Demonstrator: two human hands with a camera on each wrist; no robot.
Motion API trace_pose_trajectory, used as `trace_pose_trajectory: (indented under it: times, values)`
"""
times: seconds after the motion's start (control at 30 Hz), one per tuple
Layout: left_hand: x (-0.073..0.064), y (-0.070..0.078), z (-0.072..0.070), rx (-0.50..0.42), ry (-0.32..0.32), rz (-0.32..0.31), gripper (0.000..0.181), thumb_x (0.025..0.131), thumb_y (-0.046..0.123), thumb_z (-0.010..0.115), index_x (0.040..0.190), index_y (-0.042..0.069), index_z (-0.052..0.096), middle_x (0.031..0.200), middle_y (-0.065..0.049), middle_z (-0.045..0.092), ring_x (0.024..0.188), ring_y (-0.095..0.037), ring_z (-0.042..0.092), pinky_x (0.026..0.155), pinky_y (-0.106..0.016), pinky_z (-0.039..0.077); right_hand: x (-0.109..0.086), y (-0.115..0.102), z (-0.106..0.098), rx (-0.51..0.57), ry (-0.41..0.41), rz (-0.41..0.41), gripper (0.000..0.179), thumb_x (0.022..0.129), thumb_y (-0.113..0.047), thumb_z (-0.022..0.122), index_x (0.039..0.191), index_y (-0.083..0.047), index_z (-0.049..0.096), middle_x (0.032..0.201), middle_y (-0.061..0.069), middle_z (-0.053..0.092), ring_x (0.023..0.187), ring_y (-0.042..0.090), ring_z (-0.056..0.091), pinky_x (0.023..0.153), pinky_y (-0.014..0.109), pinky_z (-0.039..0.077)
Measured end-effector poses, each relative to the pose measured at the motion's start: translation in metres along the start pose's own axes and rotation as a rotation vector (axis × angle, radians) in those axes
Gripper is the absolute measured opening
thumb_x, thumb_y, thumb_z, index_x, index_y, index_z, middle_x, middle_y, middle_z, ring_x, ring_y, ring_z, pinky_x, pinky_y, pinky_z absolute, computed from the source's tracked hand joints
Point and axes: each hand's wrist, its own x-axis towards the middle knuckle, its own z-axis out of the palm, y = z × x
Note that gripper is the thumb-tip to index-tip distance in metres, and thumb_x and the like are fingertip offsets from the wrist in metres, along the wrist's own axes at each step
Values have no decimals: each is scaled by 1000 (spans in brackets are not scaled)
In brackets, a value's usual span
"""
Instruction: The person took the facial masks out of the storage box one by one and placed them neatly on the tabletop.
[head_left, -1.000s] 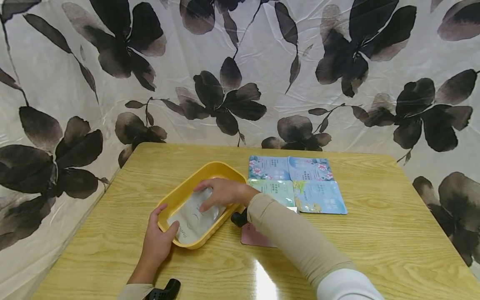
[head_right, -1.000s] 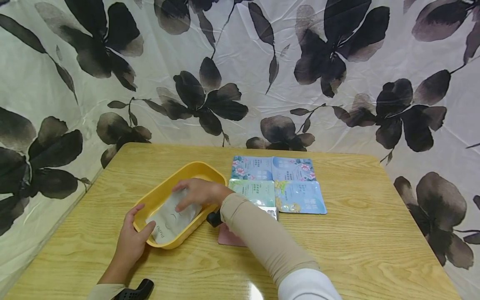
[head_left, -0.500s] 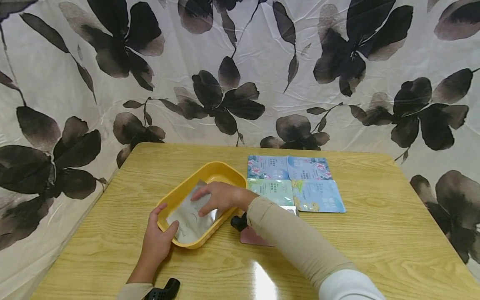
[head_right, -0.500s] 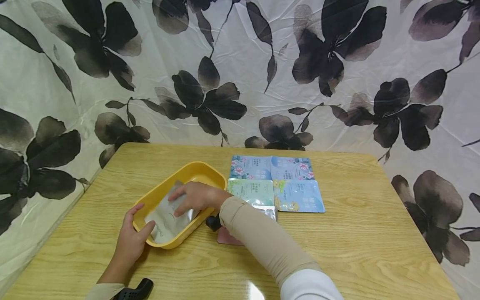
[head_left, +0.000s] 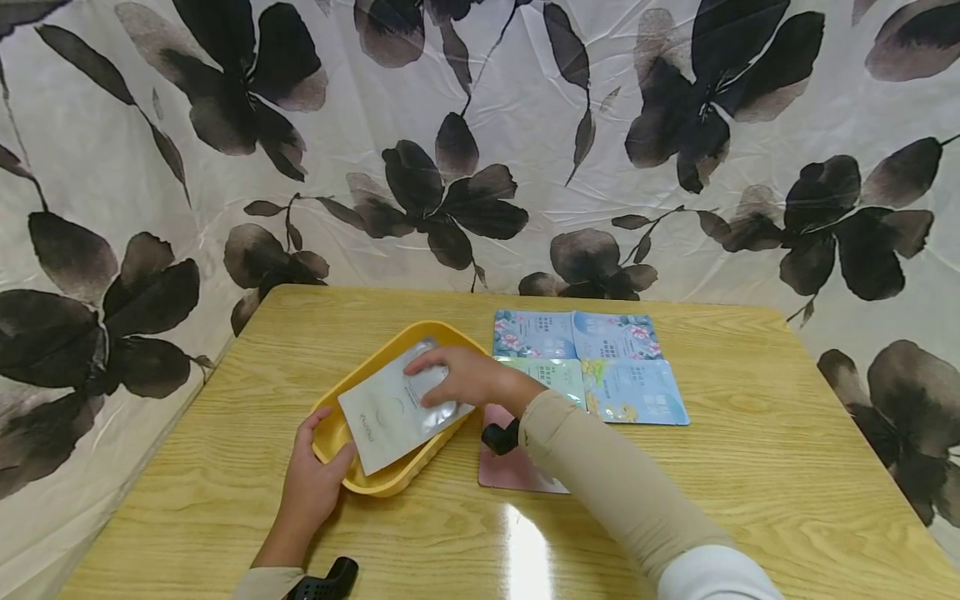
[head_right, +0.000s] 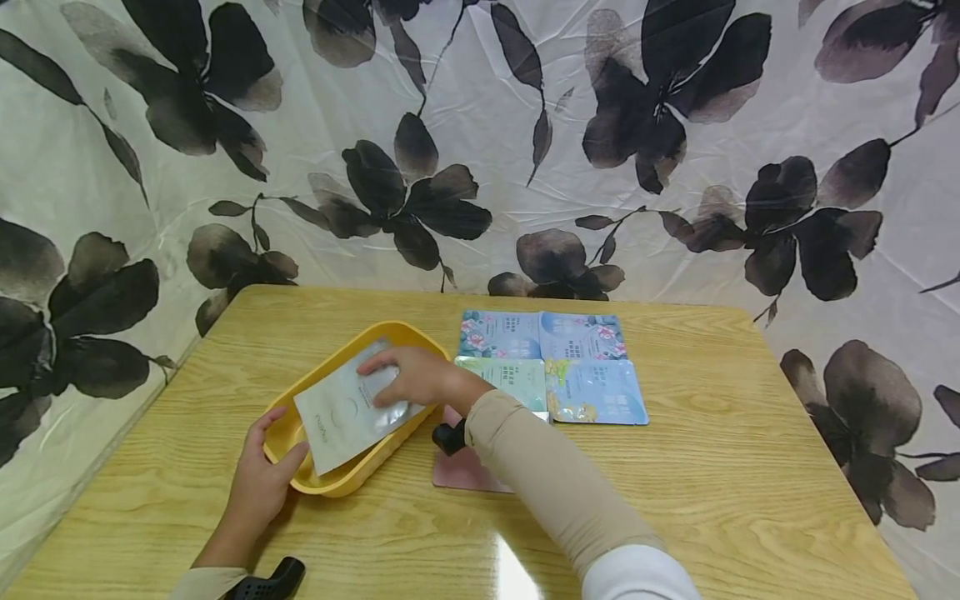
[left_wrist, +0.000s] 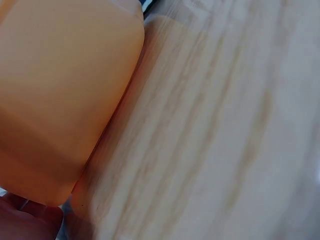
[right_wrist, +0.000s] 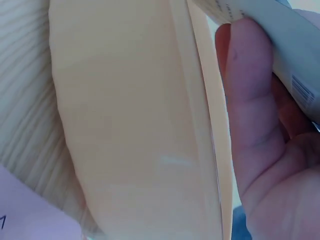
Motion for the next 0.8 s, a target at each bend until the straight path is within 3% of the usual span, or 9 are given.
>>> trace_pose_trajectory:
  times: [0.37,0.5,0.67,0.73,0.8]
  values:
    - [4,5,2,21,-27,-3,67,97,11,58,154,4,23,158,-24,22,138,-35,32,109,-47,31,-27,9,-23,63,118,-30,44,86,-13,78,129,-16,68,127,3,62,103,17,61,79,28,54]
    - [2,6,1,29,-24,-17,66,97,10,57,154,5,24,158,-23,23,137,-34,35,105,-40,34,-43,12,-32,47,182,-30,44,85,-16,78,128,-15,69,135,4,59,120,21,54,86,30,52]
    - [0,7,1,31,-15,1,65,97,11,58,153,3,26,158,-26,23,140,-38,32,110,-49,31,-67,23,-44,70,256,-27,46,83,-15,77,128,-13,68,135,7,56,116,24,57,83,32,54]
    - [-1,8,2,29,-8,-3,65,97,11,58,152,3,26,158,-26,23,141,-38,31,111,-50,29,-78,28,-50,89,275,-32,47,83,-14,77,128,-11,68,134,8,55,107,25,59,80,34,55]
    - [-1,8,2,28,-8,-11,66,97,11,58,153,2,24,158,-26,22,140,-38,31,111,-50,30,-89,33,-55,90,296,-38,47,83,-14,77,128,-10,67,136,9,55,112,26,57,84,36,54]
